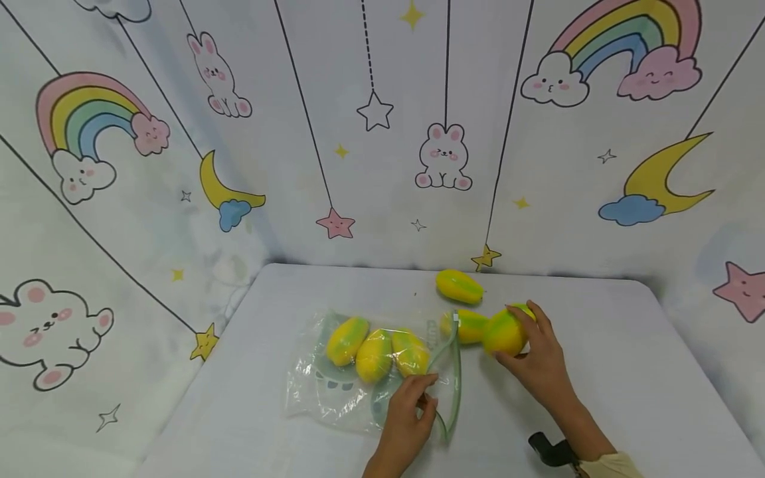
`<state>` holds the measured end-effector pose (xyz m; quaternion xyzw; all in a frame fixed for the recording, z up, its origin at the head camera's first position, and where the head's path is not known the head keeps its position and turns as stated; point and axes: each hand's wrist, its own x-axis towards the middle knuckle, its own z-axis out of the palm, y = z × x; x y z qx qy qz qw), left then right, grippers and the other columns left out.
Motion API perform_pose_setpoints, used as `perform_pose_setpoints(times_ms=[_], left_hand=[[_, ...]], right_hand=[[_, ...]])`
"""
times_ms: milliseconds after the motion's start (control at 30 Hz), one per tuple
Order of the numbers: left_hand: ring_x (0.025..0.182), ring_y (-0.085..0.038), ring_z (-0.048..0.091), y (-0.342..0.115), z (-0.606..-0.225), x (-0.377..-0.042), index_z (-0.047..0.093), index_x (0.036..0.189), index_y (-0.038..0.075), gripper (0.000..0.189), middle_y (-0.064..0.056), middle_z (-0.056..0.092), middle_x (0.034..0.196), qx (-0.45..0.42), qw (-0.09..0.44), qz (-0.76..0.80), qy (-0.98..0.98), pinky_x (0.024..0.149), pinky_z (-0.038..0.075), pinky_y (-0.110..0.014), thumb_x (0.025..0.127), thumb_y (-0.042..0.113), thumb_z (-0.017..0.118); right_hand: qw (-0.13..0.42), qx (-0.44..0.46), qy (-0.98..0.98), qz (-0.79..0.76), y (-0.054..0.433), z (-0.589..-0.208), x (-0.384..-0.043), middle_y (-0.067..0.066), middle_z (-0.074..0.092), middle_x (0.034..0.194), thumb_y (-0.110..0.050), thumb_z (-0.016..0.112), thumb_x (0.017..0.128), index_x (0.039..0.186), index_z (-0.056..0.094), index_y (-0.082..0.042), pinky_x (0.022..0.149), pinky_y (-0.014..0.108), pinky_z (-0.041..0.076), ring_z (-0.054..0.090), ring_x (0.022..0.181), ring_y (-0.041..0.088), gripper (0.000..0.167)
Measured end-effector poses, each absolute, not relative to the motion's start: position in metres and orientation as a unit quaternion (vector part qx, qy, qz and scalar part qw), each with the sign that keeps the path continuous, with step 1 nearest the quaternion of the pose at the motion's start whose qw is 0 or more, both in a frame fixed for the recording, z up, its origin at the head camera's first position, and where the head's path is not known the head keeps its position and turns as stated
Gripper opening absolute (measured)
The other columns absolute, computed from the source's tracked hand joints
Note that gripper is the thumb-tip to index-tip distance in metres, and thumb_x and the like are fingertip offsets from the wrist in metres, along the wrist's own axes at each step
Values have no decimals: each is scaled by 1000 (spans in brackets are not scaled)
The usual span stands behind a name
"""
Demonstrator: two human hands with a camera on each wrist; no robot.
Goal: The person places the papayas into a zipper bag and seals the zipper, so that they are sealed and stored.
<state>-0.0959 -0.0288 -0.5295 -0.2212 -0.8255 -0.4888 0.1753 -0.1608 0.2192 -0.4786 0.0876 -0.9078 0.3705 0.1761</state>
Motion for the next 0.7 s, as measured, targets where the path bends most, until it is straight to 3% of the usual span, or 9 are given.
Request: perform_pose_setpoints(times_ms=[367,700], left_hand=[[77,-5,56,-30,-524,-94,60,123,10,48,-6,62,105,-215,173,-490,-827,68,54,-15,81,-13,68],[78,-4,56,-30,-514,-96,58,126,7,46,-8,62,108,-214,189,-488,-824,68,54,-14,84,-12,64]], right_hand=[[130,122,-893,413,194,-480,-150,24,31,151,-4,89,66,138,47,-11,63,23,59,59,106,39,84],[39,112,-882,457,171,-498,-140,12,47,140,-20,91,68,135,47,-18,81,37,59,56,113,30,80]])
